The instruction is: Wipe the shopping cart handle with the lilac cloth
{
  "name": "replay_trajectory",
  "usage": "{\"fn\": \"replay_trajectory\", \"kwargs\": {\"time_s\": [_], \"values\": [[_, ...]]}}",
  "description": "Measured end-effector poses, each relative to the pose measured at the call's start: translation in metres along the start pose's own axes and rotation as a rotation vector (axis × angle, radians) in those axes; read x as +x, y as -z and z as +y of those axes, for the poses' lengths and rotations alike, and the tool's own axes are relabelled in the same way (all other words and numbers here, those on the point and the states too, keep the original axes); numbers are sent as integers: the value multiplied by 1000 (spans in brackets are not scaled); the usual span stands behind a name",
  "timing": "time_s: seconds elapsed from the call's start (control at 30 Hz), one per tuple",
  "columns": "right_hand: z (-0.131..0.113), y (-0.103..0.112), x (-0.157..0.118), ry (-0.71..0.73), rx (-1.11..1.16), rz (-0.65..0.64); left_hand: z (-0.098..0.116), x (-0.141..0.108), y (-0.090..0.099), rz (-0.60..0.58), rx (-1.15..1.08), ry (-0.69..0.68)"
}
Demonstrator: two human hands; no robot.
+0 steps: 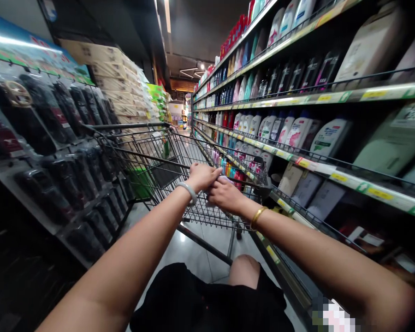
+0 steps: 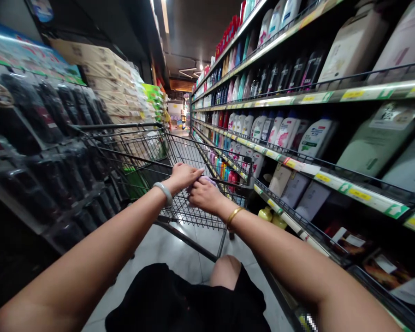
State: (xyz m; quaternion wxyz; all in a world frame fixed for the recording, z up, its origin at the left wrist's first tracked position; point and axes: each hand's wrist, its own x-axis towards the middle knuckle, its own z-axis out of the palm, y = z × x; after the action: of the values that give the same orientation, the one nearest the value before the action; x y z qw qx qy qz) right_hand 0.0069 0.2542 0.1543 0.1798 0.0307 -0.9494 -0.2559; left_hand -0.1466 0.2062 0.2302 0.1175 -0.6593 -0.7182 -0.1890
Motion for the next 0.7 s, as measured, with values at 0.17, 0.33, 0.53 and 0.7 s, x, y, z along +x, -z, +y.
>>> {"fn": "replay_trajectory", "kwargs": {"time_s": [0.17, 0.33, 0.53, 0.7], "values": [[4, 2, -28, 136, 21, -180, -2, 1, -4, -33, -46, 1], [5, 12, -55, 19, -70, 13, -7, -3, 1, -25, -60, 20], [-20, -9, -73, 29, 30, -88, -19, -7, 1, -16, -59, 24], [-19, -2, -74, -77, -21, 139, -34, -11, 0, 0, -57, 1]]}}
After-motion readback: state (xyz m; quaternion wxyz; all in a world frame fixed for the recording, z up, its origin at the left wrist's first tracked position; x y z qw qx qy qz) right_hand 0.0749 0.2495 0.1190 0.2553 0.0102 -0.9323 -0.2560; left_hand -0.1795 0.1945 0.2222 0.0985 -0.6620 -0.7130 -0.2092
